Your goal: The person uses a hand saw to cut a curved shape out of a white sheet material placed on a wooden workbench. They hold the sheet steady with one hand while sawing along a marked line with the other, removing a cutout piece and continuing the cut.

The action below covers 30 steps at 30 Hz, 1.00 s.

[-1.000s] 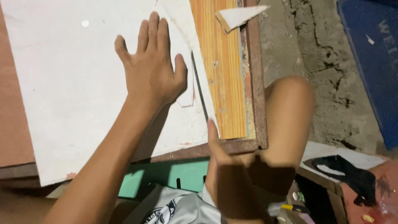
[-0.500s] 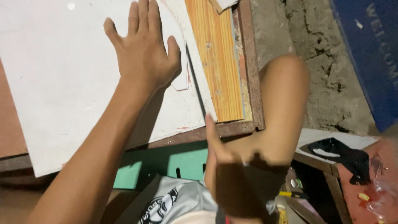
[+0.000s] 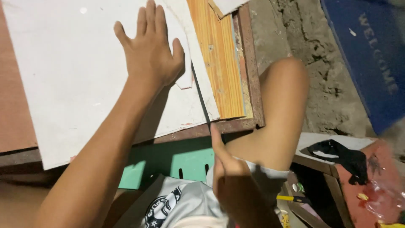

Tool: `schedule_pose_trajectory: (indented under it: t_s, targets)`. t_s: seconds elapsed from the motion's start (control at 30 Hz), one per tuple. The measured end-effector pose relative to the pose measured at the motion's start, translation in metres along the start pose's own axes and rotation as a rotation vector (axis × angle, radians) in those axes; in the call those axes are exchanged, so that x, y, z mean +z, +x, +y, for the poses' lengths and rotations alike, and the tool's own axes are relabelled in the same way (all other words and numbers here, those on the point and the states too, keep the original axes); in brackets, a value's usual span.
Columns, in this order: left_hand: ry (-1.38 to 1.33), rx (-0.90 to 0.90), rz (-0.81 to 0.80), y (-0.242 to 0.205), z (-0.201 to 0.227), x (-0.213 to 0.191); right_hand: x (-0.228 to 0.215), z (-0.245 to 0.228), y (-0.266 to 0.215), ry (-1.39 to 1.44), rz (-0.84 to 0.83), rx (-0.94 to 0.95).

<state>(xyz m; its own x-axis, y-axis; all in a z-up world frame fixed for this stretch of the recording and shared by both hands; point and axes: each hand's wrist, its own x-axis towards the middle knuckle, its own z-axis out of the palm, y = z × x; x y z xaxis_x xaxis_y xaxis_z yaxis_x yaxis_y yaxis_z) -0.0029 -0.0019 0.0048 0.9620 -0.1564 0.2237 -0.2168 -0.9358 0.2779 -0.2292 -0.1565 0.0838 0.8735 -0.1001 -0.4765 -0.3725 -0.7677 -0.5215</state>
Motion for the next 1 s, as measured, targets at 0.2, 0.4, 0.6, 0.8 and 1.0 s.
schedule_pose_trajectory:
  t_s: [0.2,0.4,0.6,0.8,1.0]
  targets:
    - [-0.029,-0.024,-0.052,0.005,-0.001,0.0,-0.011,-0.009,-0.002,0.062,-0.083,0.165]
    - [-0.057,0.011,0.035,-0.005,-0.003,0.005,0.005,0.062,-0.033,-0.206,0.067,-0.275]
    - [-0.039,-0.029,-0.009,0.002,-0.003,0.0,-0.03,0.054,-0.026,-0.061,0.145,0.499]
    - [0.053,-0.001,0.039,0.001,-0.005,0.008,-0.087,0.055,-0.013,0.523,0.647,0.234]
    - [0.04,-0.003,0.161,0.003,-0.004,0.01,-0.106,0.129,0.02,0.452,0.597,0.017]
